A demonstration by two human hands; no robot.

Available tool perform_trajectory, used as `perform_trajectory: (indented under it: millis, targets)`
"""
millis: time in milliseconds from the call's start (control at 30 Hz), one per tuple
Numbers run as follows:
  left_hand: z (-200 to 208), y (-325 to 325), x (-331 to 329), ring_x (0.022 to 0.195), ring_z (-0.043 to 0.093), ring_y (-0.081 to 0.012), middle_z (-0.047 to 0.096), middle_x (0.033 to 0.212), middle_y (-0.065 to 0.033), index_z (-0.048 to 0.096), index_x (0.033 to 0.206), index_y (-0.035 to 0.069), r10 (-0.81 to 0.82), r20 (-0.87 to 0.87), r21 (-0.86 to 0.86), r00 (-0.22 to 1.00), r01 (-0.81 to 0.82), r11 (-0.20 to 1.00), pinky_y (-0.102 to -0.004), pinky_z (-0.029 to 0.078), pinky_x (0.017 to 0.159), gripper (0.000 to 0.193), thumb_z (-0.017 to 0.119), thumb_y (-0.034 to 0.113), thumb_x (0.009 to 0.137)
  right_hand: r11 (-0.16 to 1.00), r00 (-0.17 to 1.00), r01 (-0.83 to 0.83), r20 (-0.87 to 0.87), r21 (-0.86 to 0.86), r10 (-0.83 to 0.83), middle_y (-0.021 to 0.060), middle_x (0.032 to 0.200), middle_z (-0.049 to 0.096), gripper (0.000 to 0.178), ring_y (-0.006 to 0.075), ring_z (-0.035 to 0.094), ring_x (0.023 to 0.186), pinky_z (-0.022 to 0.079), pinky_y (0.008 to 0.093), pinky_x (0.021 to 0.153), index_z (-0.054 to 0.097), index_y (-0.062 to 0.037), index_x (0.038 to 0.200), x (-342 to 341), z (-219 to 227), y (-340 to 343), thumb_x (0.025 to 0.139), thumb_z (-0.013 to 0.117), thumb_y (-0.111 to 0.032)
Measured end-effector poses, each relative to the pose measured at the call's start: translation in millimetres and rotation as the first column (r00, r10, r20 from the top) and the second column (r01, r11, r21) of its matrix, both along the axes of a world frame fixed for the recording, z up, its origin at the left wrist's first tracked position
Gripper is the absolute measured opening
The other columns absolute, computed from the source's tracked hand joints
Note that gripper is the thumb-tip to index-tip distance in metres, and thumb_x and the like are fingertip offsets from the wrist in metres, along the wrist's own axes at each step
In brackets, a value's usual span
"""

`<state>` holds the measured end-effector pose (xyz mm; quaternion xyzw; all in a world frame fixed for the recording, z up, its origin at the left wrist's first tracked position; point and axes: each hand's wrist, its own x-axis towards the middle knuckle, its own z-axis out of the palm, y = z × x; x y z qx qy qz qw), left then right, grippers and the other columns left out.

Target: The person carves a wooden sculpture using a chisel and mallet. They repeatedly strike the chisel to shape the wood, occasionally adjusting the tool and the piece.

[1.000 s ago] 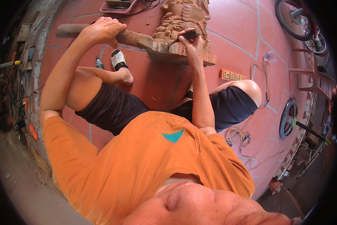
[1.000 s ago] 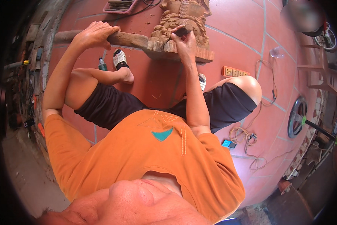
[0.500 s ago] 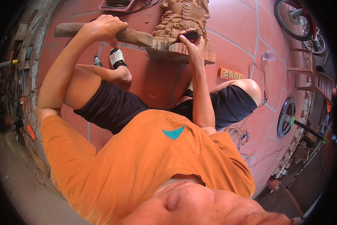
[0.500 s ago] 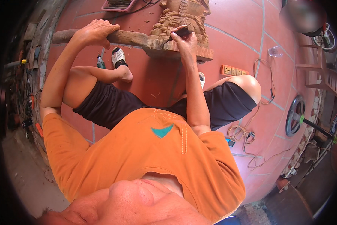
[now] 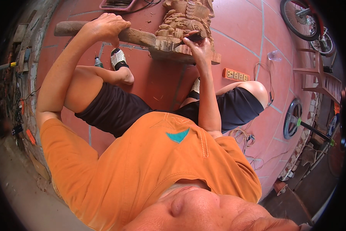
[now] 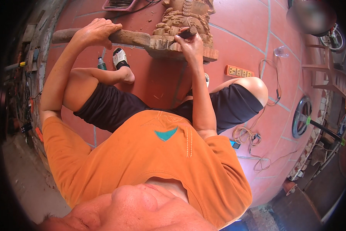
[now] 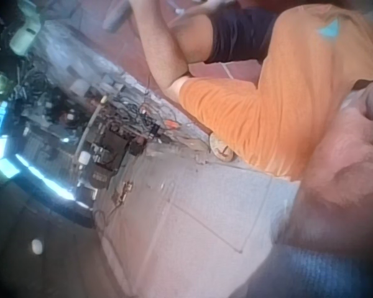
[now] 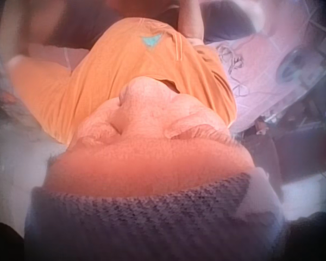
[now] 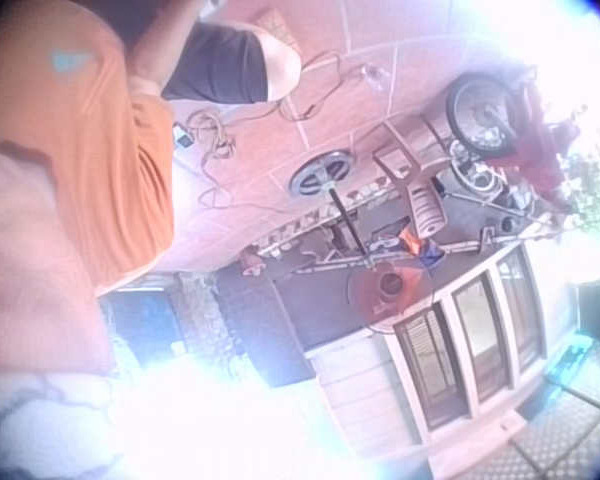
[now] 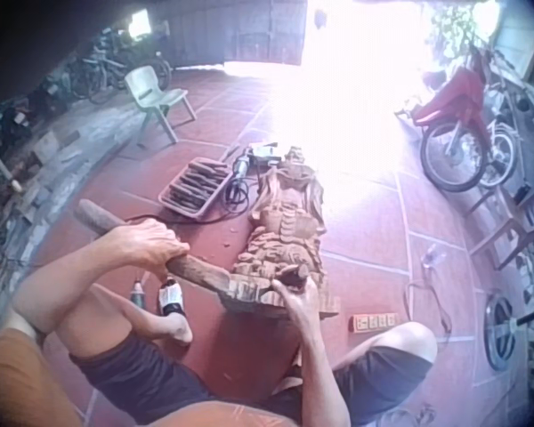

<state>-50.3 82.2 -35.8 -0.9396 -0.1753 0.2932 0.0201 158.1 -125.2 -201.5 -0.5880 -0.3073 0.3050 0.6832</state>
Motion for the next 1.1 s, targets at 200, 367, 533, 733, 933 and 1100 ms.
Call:
perform_trajectory:
  millis: [200, 367, 533, 733, 933, 1100]
  targets:
    - [6.5, -4.2, 5.5, 0.103, 0.060, -0.0313, 0.065, 0.097, -0.0105, 0.059, 0.118, 0.012, -0.006, -0.012, 0.002, 1.000, 0.006, 1.000, -0.0442, 0.044, 0.088, 0.065, 0.086, 0.025, 0.060, 0.997, 0.995, 0.058, 0.089, -0.058, -0.053, 0.0023, 0.093, 0.068, 0.025, 0.0101, 0.063, 0.083, 0.052, 0.0265, 0.075, 0.065, -0.0039, 0.100, -3.5, 3.0, -9.1, 0.080, 0.078, -0.002]
    - [6.0, -5.0, 5.1, 0.102, 0.060, -0.0309, 0.065, 0.097, -0.0097, 0.059, 0.115, 0.011, -0.018, 0.000, 0.006, 1.000, 0.018, 1.000, -0.0428, 0.044, 0.088, 0.063, 0.086, 0.024, 0.060, 0.988, 0.973, 0.134, 0.201, -0.074, -0.117, 0.0019, 0.091, 0.068, 0.023, 0.0096, 0.063, 0.082, 0.052, 0.0260, 0.074, 0.065, -0.0033, 0.099, -2.1, 6.4, -14.4, 0.080, 0.078, -0.002]
    - [-2.8, 0.2, -2.7, 0.101, 0.060, -0.0312, 0.065, 0.096, -0.0093, 0.059, 0.115, 0.011, -0.050, 0.077, 0.010, 0.996, 0.049, 0.999, -0.0428, 0.044, 0.088, 0.063, 0.087, 0.025, 0.060, 0.995, 0.995, 0.097, -0.037, -0.023, -0.097, 0.0025, 0.093, 0.068, 0.024, 0.0106, 0.064, 0.083, 0.053, 0.0261, 0.076, 0.064, -0.0027, 0.100, 0.3, 7.3, -16.5, 0.081, 0.078, -0.002]
    - [-2.0, 0.2, -2.8, 0.101, 0.060, -0.0318, 0.065, 0.095, -0.0098, 0.058, 0.112, 0.010, -0.046, 0.068, 0.001, 0.997, 0.046, 0.999, -0.0442, 0.043, 0.086, 0.060, 0.087, 0.024, 0.061, 0.995, 0.995, 0.096, -0.013, -0.017, -0.096, 0.0036, 0.097, 0.068, 0.025, 0.0114, 0.064, 0.085, 0.053, 0.0272, 0.078, 0.064, -0.0034, 0.102, -0.2, -5.0, -12.2, 0.081, 0.078, -0.002]
    - [-5.9, 4.0, -6.2, 0.097, 0.061, -0.0325, 0.065, 0.090, -0.0101, 0.057, 0.109, 0.010, -0.043, 0.077, -0.002, 0.996, 0.044, 0.999, -0.0443, 0.044, 0.082, 0.058, 0.087, 0.024, 0.061, 0.993, 0.992, 0.119, 0.031, -0.018, -0.118, 0.0033, 0.094, 0.069, 0.026, 0.0118, 0.064, 0.086, 0.052, 0.0278, 0.079, 0.064, -0.0036, 0.102, 1.0, -4.0, -9.0, 0.081, 0.079, -0.003]
    - [-5.4, 4.1, -3.8, 0.096, 0.062, -0.0325, 0.065, 0.088, -0.0101, 0.057, 0.107, 0.010, -0.038, 0.063, -0.004, 0.997, 0.039, 0.999, -0.0444, 0.044, 0.082, 0.057, 0.087, 0.024, 0.060, 0.991, 0.990, 0.132, 0.055, -0.029, -0.131, 0.0031, 0.092, 0.069, 0.026, 0.0114, 0.064, 0.086, 0.051, 0.0269, 0.077, 0.064, -0.0042, 0.102, 2.7, -5.3, -9.7, 0.081, 0.079, -0.004]
